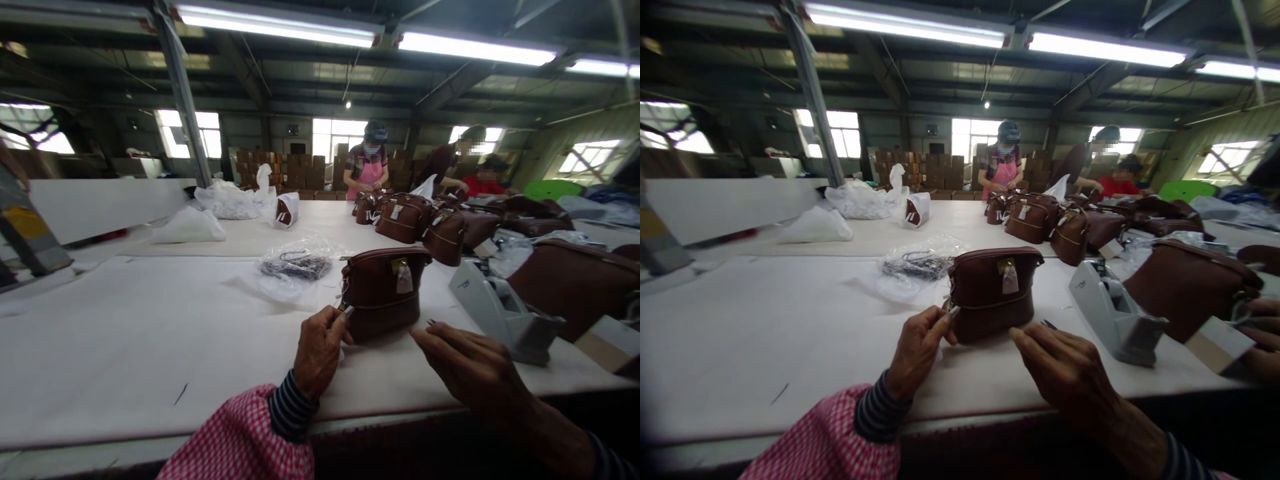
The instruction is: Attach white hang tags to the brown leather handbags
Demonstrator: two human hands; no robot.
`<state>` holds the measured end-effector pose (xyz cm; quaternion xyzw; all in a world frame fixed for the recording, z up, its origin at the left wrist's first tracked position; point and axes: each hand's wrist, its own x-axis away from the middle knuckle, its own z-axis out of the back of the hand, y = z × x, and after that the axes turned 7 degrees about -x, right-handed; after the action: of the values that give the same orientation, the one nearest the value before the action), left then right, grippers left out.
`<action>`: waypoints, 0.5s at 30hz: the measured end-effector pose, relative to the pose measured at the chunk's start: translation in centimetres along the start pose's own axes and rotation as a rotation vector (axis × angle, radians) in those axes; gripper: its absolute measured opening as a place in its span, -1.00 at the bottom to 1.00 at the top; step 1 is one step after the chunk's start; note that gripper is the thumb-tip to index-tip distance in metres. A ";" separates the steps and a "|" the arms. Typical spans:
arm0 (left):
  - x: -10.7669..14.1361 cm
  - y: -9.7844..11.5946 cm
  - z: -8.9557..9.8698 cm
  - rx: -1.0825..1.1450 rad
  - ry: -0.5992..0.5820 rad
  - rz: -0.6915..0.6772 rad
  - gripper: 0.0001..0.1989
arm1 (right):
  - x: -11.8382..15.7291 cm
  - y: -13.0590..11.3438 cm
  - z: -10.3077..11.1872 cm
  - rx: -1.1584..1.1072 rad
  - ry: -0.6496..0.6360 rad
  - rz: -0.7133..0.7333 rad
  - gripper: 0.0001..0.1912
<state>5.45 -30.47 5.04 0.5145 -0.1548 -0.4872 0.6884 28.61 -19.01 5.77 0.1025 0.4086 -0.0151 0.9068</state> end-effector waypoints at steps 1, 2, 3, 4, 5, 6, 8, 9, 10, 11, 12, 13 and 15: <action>0.1 0.1 0.0 -0.025 0.002 -0.007 -0.62 | 0.5 0.2 1.2 0.008 0.008 -0.052 -0.71; 0.1 0.2 0.0 -0.046 0.003 -0.010 -0.63 | 0.9 0.6 2.5 0.020 0.021 -0.114 -0.74; 0.2 0.2 -0.1 -0.063 0.009 -0.018 -0.63 | 1.2 1.3 3.9 0.036 0.039 -0.190 -0.78; 0.2 0.1 -0.1 -0.075 -0.001 -0.023 -0.62 | 1.4 2.5 5.3 0.058 0.060 -0.275 -0.83; 0.2 0.0 -0.1 -0.087 0.010 -0.009 -0.61 | 1.7 4.0 6.7 0.082 0.093 -0.375 -0.88; 0.1 -0.3 0.0 -0.103 0.015 0.019 -0.62 | 2.0 5.8 8.2 0.105 0.115 -0.491 -0.87; 0.0 -0.8 0.1 -0.134 0.036 -0.003 -0.63 | 3.0 9.8 10.9 0.130 0.221 -0.708 -0.83; 0.0 -1.0 0.2 -0.153 0.047 -0.026 -0.63 | 3.7 11.6 12.1 0.095 0.258 -0.841 -0.82; -0.1 -1.3 0.2 -0.182 0.054 -0.039 -0.65 | 4.6 13.2 13.0 0.024 0.212 -0.963 -0.80; -0.1 -1.6 0.4 -0.204 0.060 -0.061 -0.66 | 5.4 14.5 13.7 -0.017 0.167 -1.012 -0.77; -0.1 -1.9 0.4 -0.227 0.064 -0.081 -0.68 | 6.3 15.4 14.2 -0.064 0.121 -1.050 -0.76; -0.2 -2.2 0.5 -0.249 0.073 -0.100 -0.69 | 7.2 15.9 14.6 -0.104 0.072 -1.065 -0.73; -0.5 -2.8 0.6 -0.290 0.123 -0.164 -0.69 | 8.9 16.0 14.9 -0.172 0.003 -1.072 -0.68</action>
<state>3.34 -30.38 3.00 0.4496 0.0019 -0.5266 0.7215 47.36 -5.80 11.54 -0.1946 0.4047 -0.4417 0.7766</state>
